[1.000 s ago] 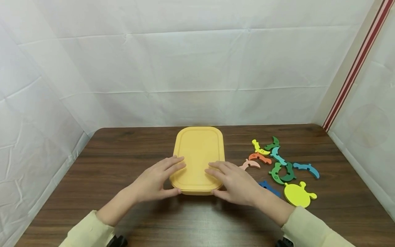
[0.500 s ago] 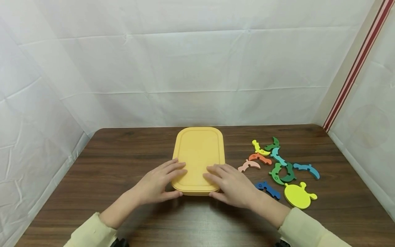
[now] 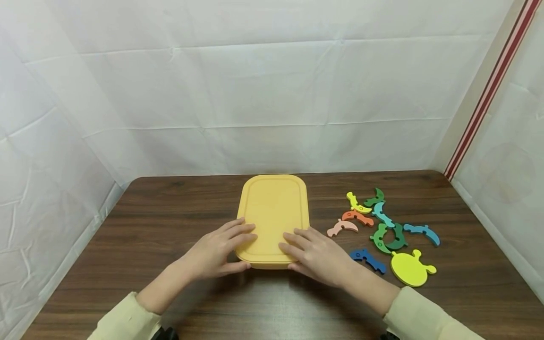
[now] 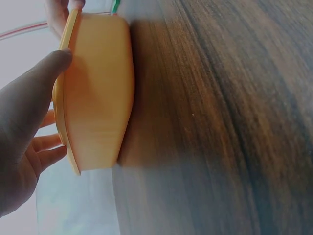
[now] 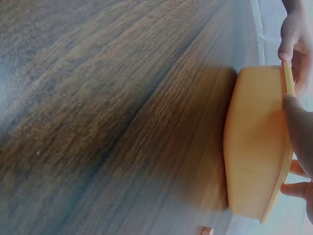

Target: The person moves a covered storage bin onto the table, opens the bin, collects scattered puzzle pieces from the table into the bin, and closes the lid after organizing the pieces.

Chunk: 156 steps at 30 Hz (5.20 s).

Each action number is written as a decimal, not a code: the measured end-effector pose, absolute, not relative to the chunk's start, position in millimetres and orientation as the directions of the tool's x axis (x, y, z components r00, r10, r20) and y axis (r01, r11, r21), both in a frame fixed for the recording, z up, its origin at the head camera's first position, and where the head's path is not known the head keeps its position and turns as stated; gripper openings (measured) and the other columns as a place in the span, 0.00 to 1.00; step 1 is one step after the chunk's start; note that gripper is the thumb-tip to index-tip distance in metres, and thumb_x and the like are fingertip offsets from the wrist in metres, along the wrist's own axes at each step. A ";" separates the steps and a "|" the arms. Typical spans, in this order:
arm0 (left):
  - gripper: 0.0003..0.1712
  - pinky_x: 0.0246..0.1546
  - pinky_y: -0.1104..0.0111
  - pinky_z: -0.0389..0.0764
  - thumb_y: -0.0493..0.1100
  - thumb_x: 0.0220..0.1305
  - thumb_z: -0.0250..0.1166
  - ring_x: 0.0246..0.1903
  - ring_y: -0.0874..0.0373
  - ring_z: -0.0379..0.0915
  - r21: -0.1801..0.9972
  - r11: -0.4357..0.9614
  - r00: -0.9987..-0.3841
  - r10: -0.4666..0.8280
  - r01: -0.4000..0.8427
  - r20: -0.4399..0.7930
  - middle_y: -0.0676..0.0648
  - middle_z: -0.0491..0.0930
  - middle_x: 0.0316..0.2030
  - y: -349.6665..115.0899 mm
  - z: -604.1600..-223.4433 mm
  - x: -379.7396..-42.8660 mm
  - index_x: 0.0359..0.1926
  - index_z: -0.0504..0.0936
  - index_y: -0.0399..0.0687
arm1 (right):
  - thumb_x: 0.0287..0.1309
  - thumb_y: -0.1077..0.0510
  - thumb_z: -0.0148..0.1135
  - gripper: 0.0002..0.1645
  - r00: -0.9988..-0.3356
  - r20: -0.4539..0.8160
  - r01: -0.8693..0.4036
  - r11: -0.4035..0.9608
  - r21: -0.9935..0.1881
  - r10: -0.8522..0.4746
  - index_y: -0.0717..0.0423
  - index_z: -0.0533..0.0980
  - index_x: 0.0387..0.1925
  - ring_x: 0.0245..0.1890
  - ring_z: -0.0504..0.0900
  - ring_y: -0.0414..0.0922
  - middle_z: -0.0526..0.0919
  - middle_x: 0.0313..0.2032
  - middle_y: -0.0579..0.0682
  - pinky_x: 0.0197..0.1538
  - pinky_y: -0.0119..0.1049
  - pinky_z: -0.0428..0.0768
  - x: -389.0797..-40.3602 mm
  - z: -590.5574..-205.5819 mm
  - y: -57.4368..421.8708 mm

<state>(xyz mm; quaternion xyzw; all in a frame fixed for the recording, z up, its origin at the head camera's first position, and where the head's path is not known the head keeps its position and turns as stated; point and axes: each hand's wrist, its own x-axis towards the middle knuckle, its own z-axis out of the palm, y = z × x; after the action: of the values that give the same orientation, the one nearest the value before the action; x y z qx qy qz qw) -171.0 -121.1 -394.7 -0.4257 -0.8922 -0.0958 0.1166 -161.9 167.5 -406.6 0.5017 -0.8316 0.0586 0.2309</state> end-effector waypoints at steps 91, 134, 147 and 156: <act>0.26 0.22 0.70 0.79 0.34 0.59 0.58 0.21 0.59 0.76 0.952 -0.046 -0.951 0.087 -0.301 -0.296 0.46 0.80 0.27 -106.5 -380.8 -209.0 0.59 0.67 0.46 | 0.61 0.45 0.55 0.23 -0.415 0.592 -0.851 0.524 0.015 -0.691 0.49 0.74 0.54 0.52 0.75 0.45 0.77 0.53 0.47 0.50 0.44 0.78 -167.4 -384.6 169.9; 0.25 0.21 0.72 0.77 0.35 0.58 0.59 0.22 0.59 0.76 0.950 -0.012 -0.947 0.083 -0.313 -0.311 0.45 0.80 0.27 -108.1 -380.1 -210.1 0.58 0.69 0.48 | 0.65 0.44 0.47 0.39 -0.925 -0.293 0.185 0.386 -0.903 -0.241 0.55 0.48 0.70 0.53 0.74 0.55 0.64 0.58 0.63 0.48 0.47 0.79 -207.3 -364.1 181.6; 0.26 0.23 0.70 0.79 0.35 0.59 0.59 0.23 0.59 0.77 0.953 -0.004 -0.950 0.088 -0.302 -0.300 0.45 0.82 0.30 -108.5 -381.6 -210.0 0.59 0.68 0.48 | 0.66 0.54 0.48 0.36 -0.904 -0.351 0.277 0.294 -0.915 -0.244 0.59 0.46 0.70 0.42 0.81 0.47 0.69 0.56 0.65 0.42 0.42 0.82 -210.1 -368.3 169.0; 0.26 0.21 0.72 0.78 0.34 0.59 0.58 0.23 0.59 0.76 0.958 -0.002 -0.955 0.088 -0.285 -0.284 0.43 0.82 0.35 -107.1 -382.4 -208.7 0.59 0.68 0.47 | 0.66 0.57 0.48 0.34 -0.910 -0.360 0.299 0.276 -0.914 -0.205 0.58 0.49 0.69 0.37 0.81 0.44 0.71 0.52 0.62 0.40 0.40 0.83 -211.8 -369.9 166.6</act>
<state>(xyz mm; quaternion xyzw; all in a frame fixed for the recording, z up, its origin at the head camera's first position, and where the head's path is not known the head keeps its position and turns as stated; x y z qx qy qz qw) -208.7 -107.1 -382.4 0.0712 -0.6938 -0.7043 -0.1324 -211.8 166.6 -369.9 -0.0303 -0.7708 0.6008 -0.2096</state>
